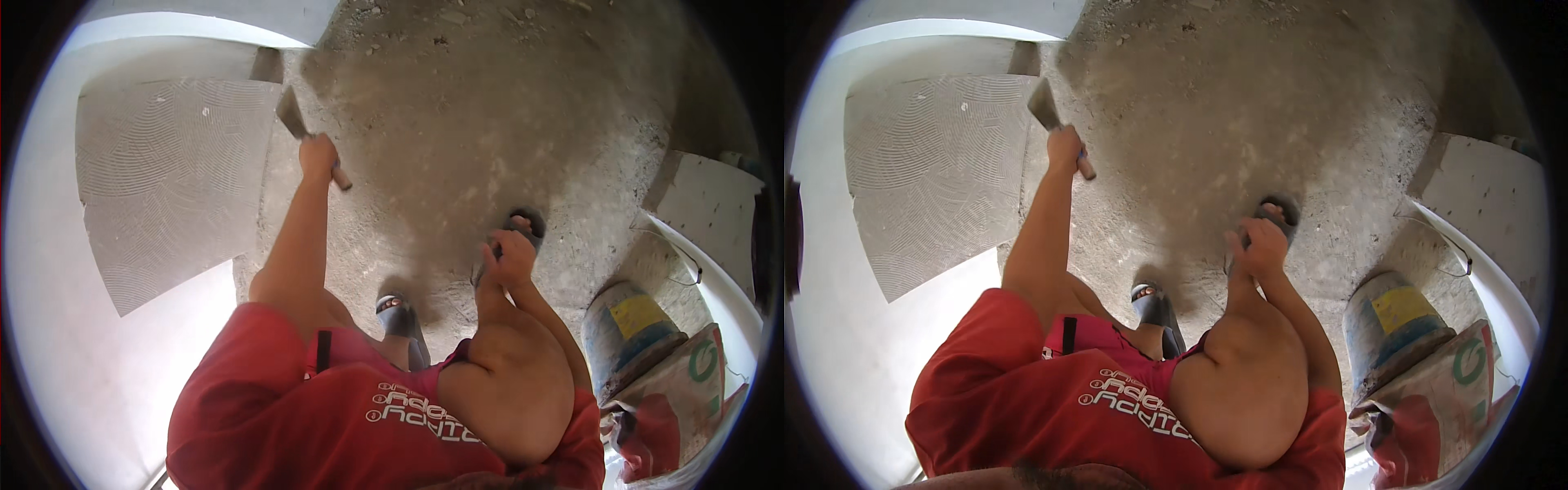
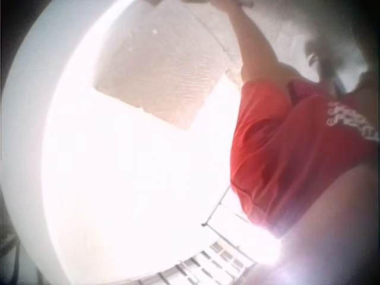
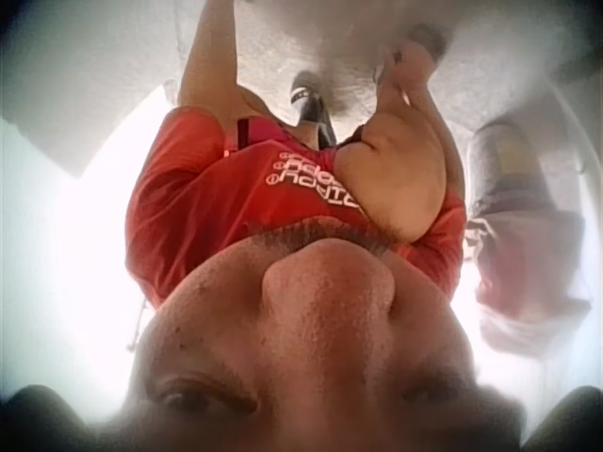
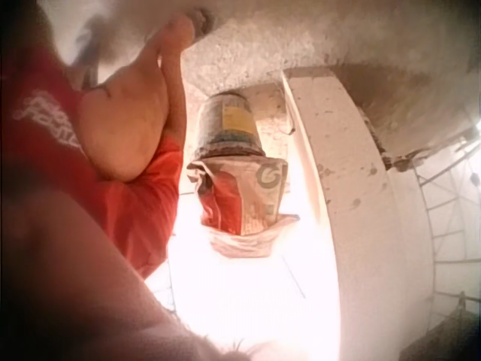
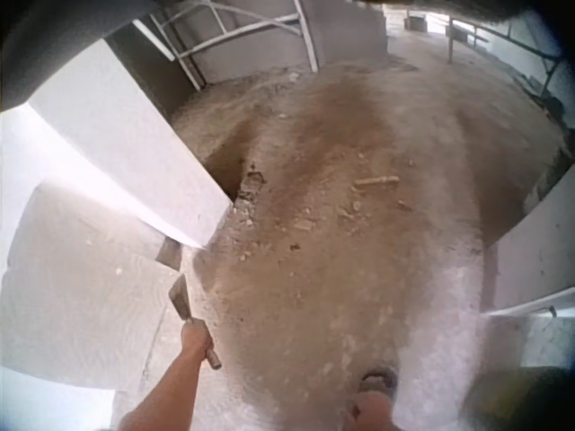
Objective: The person uses a trowel to apply and smooth plaster onto a concrete wall near the floor and around a pillar, then walks to a bucket.
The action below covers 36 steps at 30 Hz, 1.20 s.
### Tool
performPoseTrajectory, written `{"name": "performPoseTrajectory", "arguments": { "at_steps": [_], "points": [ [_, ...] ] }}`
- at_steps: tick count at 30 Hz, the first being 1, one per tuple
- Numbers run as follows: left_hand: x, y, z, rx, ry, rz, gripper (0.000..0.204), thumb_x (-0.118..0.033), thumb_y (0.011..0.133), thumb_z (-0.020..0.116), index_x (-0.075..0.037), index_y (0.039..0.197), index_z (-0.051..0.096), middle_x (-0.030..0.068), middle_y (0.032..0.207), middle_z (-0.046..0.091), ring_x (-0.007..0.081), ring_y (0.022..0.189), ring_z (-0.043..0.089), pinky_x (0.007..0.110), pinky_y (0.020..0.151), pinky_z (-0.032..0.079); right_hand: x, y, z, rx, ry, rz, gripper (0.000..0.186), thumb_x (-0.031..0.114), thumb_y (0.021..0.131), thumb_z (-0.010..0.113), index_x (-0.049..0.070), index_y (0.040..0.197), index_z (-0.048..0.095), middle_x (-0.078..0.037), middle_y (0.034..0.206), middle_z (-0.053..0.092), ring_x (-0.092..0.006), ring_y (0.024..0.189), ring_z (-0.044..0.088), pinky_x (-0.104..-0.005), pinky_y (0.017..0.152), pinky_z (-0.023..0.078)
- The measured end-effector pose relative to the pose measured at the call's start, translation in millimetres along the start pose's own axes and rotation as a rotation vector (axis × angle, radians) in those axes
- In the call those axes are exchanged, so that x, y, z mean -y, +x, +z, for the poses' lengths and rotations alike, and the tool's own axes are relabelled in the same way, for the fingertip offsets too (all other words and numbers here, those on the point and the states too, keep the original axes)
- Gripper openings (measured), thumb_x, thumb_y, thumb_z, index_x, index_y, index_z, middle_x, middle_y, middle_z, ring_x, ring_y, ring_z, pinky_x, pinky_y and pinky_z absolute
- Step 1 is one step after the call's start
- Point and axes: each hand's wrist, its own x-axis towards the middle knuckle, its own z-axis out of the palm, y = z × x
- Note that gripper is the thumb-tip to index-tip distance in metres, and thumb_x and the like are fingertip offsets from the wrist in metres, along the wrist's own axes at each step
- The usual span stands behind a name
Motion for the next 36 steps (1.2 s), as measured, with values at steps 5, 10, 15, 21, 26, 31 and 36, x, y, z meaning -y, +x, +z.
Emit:
{"name": "performPoseTrajectory", "arguments": {
  "at_steps": [5,10,15,21,26,31,36],
  "points": [
    [-95,-28,109,0.31,1.166,0.574,0.012,-0.02,0.075,0.084,-0.013,0.083,0.078,0.0078,0.088,0.075,0.0276,0.084,0.073,0.04,0.071,0.055,-4,-1,-2,0.114,-0.038,0.008,0.032,0.035,0.078,0.084,0.013,0.097,0.071,-0.004,0.077,0.064,-0.0285,0.074,0.063,-0.0401,0.066,0.051],
    [-149,-91,142,0.392,1.41,0.704,0.02,-0.031,0.084,0.079,-0.015,0.097,0.078,0.0076,0.102,0.075,0.0288,0.096,0.072,0.04,0.079,0.054,6,6,-4,0.186,-0.056,0.01,0.033,0.037,0.079,0.083,0.013,0.098,0.07,-0.003,0.078,0.065,-0.0266,0.073,0.063,-0.0393,0.065,0.051],
    [-117,-139,116,0.167,0.28,0.215,0.043,-0.033,0.098,0.06,-0.001,0.126,0.062,0.0229,0.111,0.071,0.0407,0.104,0.069,0.049,0.089,0.053,-2,3,-5,0.176,-0.08,-0.022,0.033,0.036,0.079,0.083,0.013,0.098,0.069,-0.002,0.076,0.064,-0.0258,0.07,0.061,-0.0381,0.063,0.049],
    [-50,-136,82,0.077,0.136,-0.113,0.044,-0.031,0.1,0.056,0.007,0.123,0.058,0.0282,0.116,0.067,0.0435,0.111,0.066,0.046,0.094,0.052,2,6,-4,0.172,-0.075,-0.043,0.032,0.035,0.079,0.082,0.012,0.098,0.069,-0.003,0.077,0.064,-0.0269,0.071,0.061,-0.0391,0.063,0.049],
    [-54,-229,171,0.182,0.228,0.167,0.037,-0.03,0.1,0.056,0.004,0.115,0.057,0.0283,0.104,0.069,0.0452,0.099,0.068,0.049,0.086,0.053,-12,9,5,0.125,0.045,0.162,0.031,0.039,0.093,0.069,0.01,0.104,0.069,-0.006,0.083,0.067,-0.0249,0.074,0.062,-0.0359,0.065,0.049],
    [-112,-253,128,0.359,-0.21,-0.044,0.044,-0.035,0.103,0.054,0.006,0.121,0.051,0.0301,0.113,0.065,0.0453,0.104,0.066,0.049,0.086,0.05,41,88,10,0.26,0.844,0.706,0.052,0.051,0.106,0.049,0.005,0.125,0.063,-0.006,0.083,0.064,-0.0163,0.078,0.061,-0.0316,0.067,0.048],
    [-86,-246,84,0.31,-0.504,-0.029,0.043,-0.04,0.106,0.05,0.0,0.121,0.057,0.0118,0.098,0.064,0.0218,0.086,0.063,0.036,0.076,0.052,84,144,19,0.58,0.725,0.78,0.055,0.051,0.104,0.053,0.003,0.13,0.06,-0.007,0.086,0.066,-0.0198,0.079,0.064,-0.033,0.069,0.05]
  ]
}}
